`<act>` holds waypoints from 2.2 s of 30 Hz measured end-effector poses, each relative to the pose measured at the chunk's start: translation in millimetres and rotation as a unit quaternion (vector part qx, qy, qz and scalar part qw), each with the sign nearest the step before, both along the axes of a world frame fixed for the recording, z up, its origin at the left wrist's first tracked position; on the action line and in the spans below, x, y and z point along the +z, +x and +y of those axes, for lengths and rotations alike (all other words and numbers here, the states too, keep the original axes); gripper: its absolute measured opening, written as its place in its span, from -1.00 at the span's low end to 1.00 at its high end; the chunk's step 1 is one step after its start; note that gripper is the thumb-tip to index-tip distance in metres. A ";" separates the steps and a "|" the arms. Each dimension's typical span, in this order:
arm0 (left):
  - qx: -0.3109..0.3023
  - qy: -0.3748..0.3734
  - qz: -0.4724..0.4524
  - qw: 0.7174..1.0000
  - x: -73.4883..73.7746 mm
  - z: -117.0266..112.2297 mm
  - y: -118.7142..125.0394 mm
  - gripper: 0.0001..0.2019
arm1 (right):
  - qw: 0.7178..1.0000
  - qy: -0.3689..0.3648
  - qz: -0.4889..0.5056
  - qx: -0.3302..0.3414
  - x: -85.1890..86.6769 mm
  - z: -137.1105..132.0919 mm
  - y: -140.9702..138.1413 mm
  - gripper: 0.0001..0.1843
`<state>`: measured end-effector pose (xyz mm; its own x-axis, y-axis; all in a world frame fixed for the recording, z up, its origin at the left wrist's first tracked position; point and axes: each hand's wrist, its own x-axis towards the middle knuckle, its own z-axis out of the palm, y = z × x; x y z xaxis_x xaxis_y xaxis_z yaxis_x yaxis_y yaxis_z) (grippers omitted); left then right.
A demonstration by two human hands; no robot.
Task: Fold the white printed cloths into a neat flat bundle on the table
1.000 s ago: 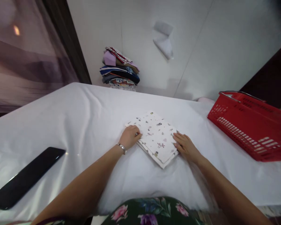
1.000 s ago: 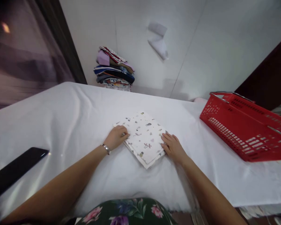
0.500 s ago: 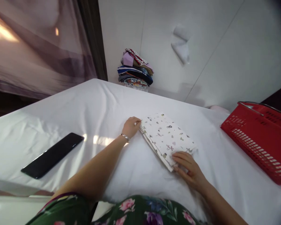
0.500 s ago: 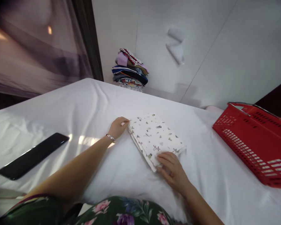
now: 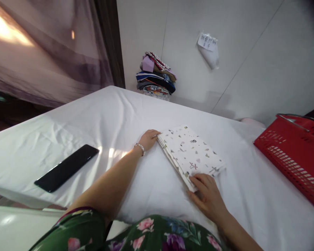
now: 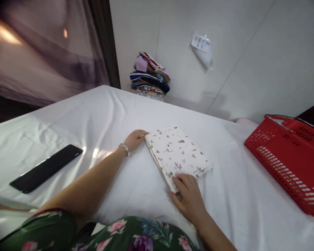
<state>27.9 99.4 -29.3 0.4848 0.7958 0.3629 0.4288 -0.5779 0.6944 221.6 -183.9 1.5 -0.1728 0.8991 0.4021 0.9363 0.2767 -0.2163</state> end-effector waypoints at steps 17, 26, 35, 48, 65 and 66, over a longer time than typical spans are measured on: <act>0.077 0.027 0.034 0.996 5.7 3.1 8.2 -0.88 | 0.999 0.029 0.017 0.013 -6.3 1.5 -9.5 -0.71; 0.034 0.026 0.011 0.999 -1.1 4.3 5.3 -0.78 | 1.000 0.015 -0.006 0.012 -7.0 -0.1 -9.7 -0.69; 0.041 0.016 0.054 0.998 -0.9 5.4 7.2 -0.75 | 1.000 0.005 -0.019 -0.004 -8.5 0.2 -10.6 -0.68; -0.120 0.134 0.043 0.983 21.2 -28.4 14.7 -0.66 | 0.999 -0.028 -0.023 -0.010 -5.1 -0.7 -11.9 -0.70; -0.195 0.105 0.113 0.969 28.3 -38.3 16.1 -0.80 | 0.981 -0.166 -0.065 -0.082 29.5 73.6 -24.6 -0.78; -0.195 0.107 0.112 0.969 27.3 -37.5 16.1 -0.80 | 0.979 -0.169 -0.074 -0.085 27.0 76.6 -26.6 -0.79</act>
<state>43.9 61.9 -2.0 0.8186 0.4550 0.3505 0.2751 -0.8463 0.4561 195.0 -107.3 28.5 -0.0430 0.9974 0.0577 0.9907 0.0501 -0.1266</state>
